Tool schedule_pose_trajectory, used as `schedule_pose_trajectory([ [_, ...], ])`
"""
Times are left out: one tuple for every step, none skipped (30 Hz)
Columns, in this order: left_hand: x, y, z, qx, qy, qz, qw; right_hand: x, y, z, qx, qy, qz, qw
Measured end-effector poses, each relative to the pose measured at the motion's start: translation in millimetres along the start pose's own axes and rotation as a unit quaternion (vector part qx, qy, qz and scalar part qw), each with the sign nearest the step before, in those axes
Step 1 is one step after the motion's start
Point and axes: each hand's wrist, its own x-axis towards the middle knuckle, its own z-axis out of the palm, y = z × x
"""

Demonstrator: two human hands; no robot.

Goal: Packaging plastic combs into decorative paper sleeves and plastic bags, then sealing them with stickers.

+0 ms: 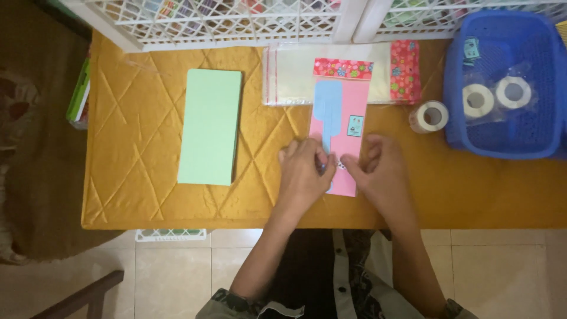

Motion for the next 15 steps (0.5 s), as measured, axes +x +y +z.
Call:
schedule_pose_trajectory([
  [0, 0, 1, -0.001, -0.002, 0.004, 1.000, 0, 1, -3, 0.000, 0.004, 0.001, 1.000],
  [-1, 0, 0, 0.000, 0.001, -0.001, 1.000, -1, 1, -4, 0.000, -0.007, -0.010, 1.000],
  [-2, -1, -1, 0.002, 0.003, -0.005, 1.000, -1, 0, -6, -0.001, -0.018, -0.021, 1.000],
  [-2, -2, 1, 0.004, 0.005, -0.004, 1.000, -4, -5, -9, 0.001, -0.018, -0.023, 1.000],
  [-2, -4, 4, 0.010, 0.047, 0.017, 0.999, -6, -10, -12, -0.005, -0.025, -0.007, 1.000],
  [-1, -5, 8, 0.013, 0.090, 0.038, 0.995, -8, -14, -18, -0.014, -0.030, 0.008, 0.999],
  [-4, 0, 5, 0.012, 0.092, 0.040, 0.995, -9, -19, -23, -0.014, -0.029, 0.006, 0.999],
  [-6, 4, -3, 0.105, 0.131, 0.001, 0.986, -8, -25, -25, -0.012, -0.030, 0.017, 0.999],
  [-7, 7, -10, 0.196, 0.169, -0.038, 0.965, -7, -32, -27, -0.011, -0.032, 0.029, 0.999],
  [-7, 7, -10, 0.197, 0.172, -0.036, 0.965, -7, -28, -24, -0.009, -0.030, 0.026, 0.999],
  [-7, 7, -10, 0.193, 0.171, -0.028, 0.966, -6, -24, -22, -0.048, -0.031, 0.025, 0.998],
  [-6, 8, -7, 0.186, 0.170, -0.019, 0.968, -5, -18, -22, -0.090, -0.028, 0.024, 0.995],
  [-6, 5, -4, 0.183, 0.172, -0.014, 0.968, -6, -25, -24, -0.091, -0.023, 0.023, 0.995],
  [-6, 3, -2, 0.159, 0.159, -0.011, 0.974, -7, -33, -27, -0.073, -0.041, 0.053, 0.995],
  [-6, 1, 0, 0.135, 0.146, -0.007, 0.980, -9, -40, -29, -0.056, -0.059, 0.082, 0.993],
])
